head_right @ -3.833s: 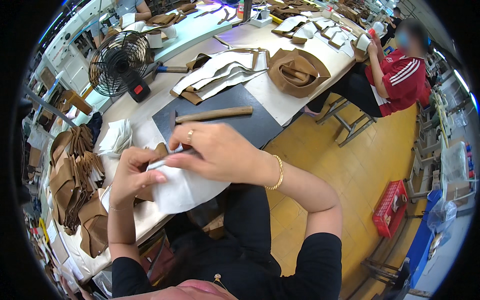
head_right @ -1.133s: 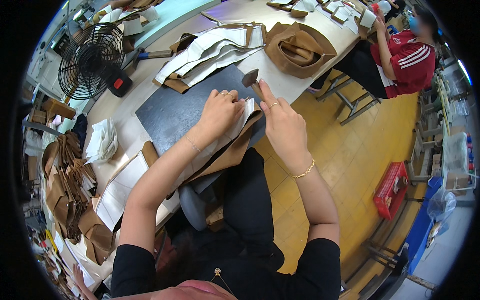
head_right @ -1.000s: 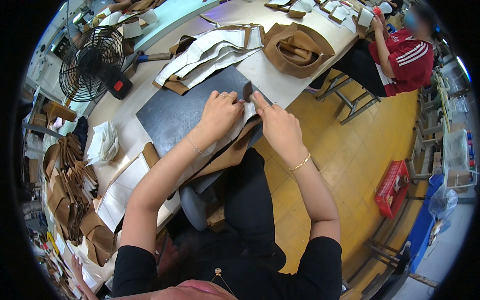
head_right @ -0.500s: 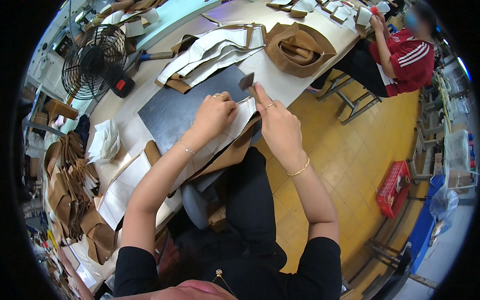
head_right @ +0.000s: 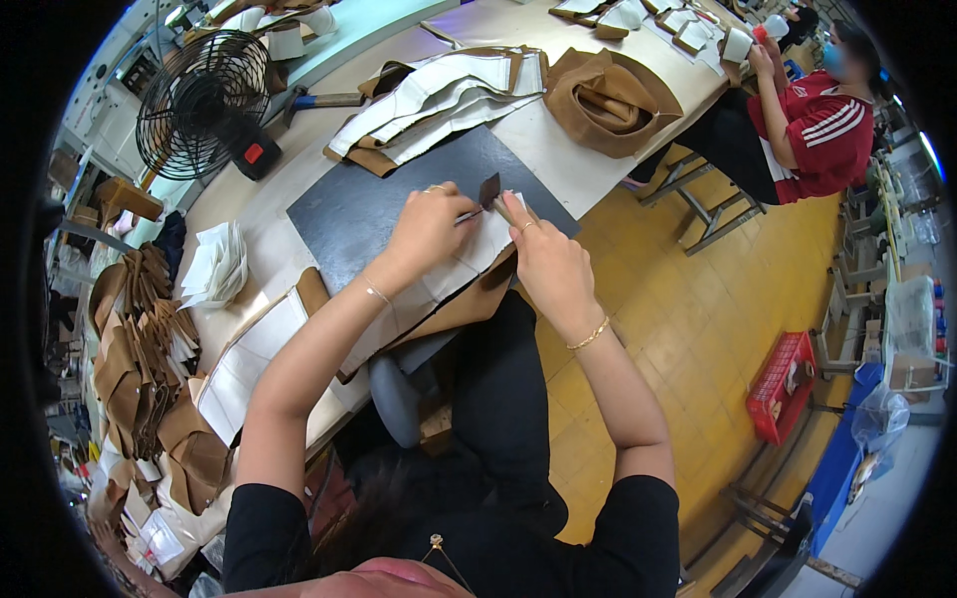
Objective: The person repeatedly picks up curved brown leather pieces and white inserts, aligns them, and uses a hammer to tap along the edges to secure them. The person then folds the assembled pieces and places them on a stack on the table.
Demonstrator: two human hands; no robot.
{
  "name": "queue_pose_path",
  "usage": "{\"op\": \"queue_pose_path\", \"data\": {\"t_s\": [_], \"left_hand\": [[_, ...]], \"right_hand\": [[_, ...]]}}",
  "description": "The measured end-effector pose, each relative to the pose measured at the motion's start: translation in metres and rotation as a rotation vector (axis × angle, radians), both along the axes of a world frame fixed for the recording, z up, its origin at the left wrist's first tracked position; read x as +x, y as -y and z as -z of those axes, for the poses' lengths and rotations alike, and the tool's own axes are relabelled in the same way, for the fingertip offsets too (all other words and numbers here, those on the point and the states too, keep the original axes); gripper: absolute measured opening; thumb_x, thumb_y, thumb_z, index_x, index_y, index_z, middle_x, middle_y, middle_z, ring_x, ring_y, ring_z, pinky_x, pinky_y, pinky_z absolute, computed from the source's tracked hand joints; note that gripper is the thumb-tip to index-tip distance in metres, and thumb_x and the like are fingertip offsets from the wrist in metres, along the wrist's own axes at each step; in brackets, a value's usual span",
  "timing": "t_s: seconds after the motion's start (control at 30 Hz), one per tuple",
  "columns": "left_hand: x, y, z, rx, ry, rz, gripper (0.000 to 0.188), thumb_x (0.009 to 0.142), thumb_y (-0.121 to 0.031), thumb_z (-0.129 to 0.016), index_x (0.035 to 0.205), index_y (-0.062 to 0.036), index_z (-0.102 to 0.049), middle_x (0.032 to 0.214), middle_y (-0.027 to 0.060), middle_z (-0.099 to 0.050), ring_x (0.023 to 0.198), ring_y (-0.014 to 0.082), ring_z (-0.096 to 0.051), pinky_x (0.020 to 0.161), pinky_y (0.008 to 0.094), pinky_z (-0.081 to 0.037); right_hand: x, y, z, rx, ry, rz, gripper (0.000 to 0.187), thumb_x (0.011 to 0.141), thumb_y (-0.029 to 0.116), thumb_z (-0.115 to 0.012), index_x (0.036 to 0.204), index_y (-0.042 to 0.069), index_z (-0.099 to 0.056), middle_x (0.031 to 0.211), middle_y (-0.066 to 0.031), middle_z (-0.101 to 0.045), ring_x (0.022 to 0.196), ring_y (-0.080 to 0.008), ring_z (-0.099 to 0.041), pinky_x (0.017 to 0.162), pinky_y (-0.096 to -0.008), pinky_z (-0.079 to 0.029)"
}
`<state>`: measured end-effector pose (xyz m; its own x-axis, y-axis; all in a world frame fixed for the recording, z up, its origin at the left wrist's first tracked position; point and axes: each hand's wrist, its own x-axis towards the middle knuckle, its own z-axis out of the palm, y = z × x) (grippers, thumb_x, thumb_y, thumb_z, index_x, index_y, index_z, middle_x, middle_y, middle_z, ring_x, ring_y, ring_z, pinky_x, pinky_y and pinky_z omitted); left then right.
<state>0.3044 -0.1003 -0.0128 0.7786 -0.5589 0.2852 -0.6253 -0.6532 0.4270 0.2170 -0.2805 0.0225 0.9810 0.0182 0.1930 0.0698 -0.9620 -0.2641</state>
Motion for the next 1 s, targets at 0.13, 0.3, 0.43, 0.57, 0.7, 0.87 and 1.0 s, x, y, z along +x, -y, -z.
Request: {"op": "queue_pose_path", "data": {"t_s": [0.13,0.3,0.43,0.57,0.7,0.87,1.0], "left_hand": [[0.009,-0.019,0.003,-0.153,-0.35,-0.006,0.02,0.083,-0.017,-0.07,0.099,-0.0057,-0.076,0.096,0.0103,-0.068,0.09,0.0278,-0.065,0.078,0.0395,-0.049],[-0.011,-0.011,-0.002,0.082,0.007,0.004,0.017,0.082,-0.017,-0.069,0.094,-0.007,-0.076,0.096,0.0116,-0.068,0.098,0.0284,-0.065,0.083,0.0403,-0.048],[-0.002,-0.023,-0.002,-0.09,-0.283,-0.062,0.019,0.082,-0.018,-0.071,0.097,-0.0066,-0.076,0.097,0.0129,-0.068,0.091,0.0316,-0.066,0.082,0.0428,-0.051],[-0.013,-0.029,-0.002,0.03,-0.08,-0.012,0.019,0.083,-0.018,-0.071,0.096,-0.0062,-0.076,0.097,0.0125,-0.068,0.091,0.0318,-0.065,0.083,0.0425,-0.052],[-0.016,-0.026,-0.006,-0.026,-0.174,-0.048,0.016,0.083,-0.016,-0.07,0.095,-0.0073,-0.077,0.094,0.0104,-0.068,0.089,0.0305,-0.065,0.081,0.0411,-0.051],[-0.018,-0.039,-0.004,-0.033,-0.142,-0.04,0.016,0.082,-0.013,-0.071,0.094,-0.0055,-0.077,0.093,0.0119,-0.068,0.089,0.0313,-0.065,0.081,0.0414,-0.051],[-0.025,-0.034,-0.008,0.015,-0.059,-0.031,0.019,0.082,-0.015,-0.072,0.096,-0.0035,-0.077,0.096,0.014,-0.068,0.091,0.0326,-0.065,0.084,0.0427,-0.052]], "right_hand": [[0.003,-0.003,-0.008,0.038,-0.026,-0.031,0.044,0.101,0.024,-0.052,0.146,0.027,-0.049,0.09,-0.0141,-0.068,0.074,-0.0375,-0.068,0.066,-0.0483,-0.055],[-0.004,-0.013,-0.009,0.137,0.052,0.002,0.044,0.102,0.024,-0.052,0.145,0.027,-0.049,0.091,-0.0159,-0.069,0.075,-0.0389,-0.068,0.066,-0.0495,-0.056],[-0.001,-0.008,-0.001,0.032,-0.061,-0.049,0.044,0.102,0.024,-0.052,0.146,0.026,-0.049,0.091,-0.0163,-0.069,0.075,-0.039,-0.068,0.066,-0.0492,-0.056],[-0.004,-0.021,-0.016,0.164,0.039,-0.041,0.044,0.101,0.024,-0.051,0.146,0.028,-0.048,0.093,-0.017,-0.069,0.075,-0.0396,-0.068,0.066,-0.0498,-0.056],[-0.011,-0.016,0.01,0.068,-0.063,-0.051,0.045,0.101,0.023,-0.054,0.145,0.024,-0.05,0.09,-0.0162,-0.068,0.072,-0.0381,-0.068,0.064,-0.0484,-0.055],[-0.007,-0.02,-0.015,0.088,0.017,-0.098,0.046,0.1,0.023,-0.053,0.146,0.027,-0.048,0.089,-0.016,-0.067,0.071,-0.0384,-0.067,0.063,-0.049,-0.055],[-0.017,-0.03,-0.012,0.092,-0.049,-0.066,0.046,0.1,0.021,-0.053,0.146,0.026,-0.049,0.09,-0.0164,-0.067,0.075,-0.0386,-0.066,0.067,-0.0491,-0.054]]}}
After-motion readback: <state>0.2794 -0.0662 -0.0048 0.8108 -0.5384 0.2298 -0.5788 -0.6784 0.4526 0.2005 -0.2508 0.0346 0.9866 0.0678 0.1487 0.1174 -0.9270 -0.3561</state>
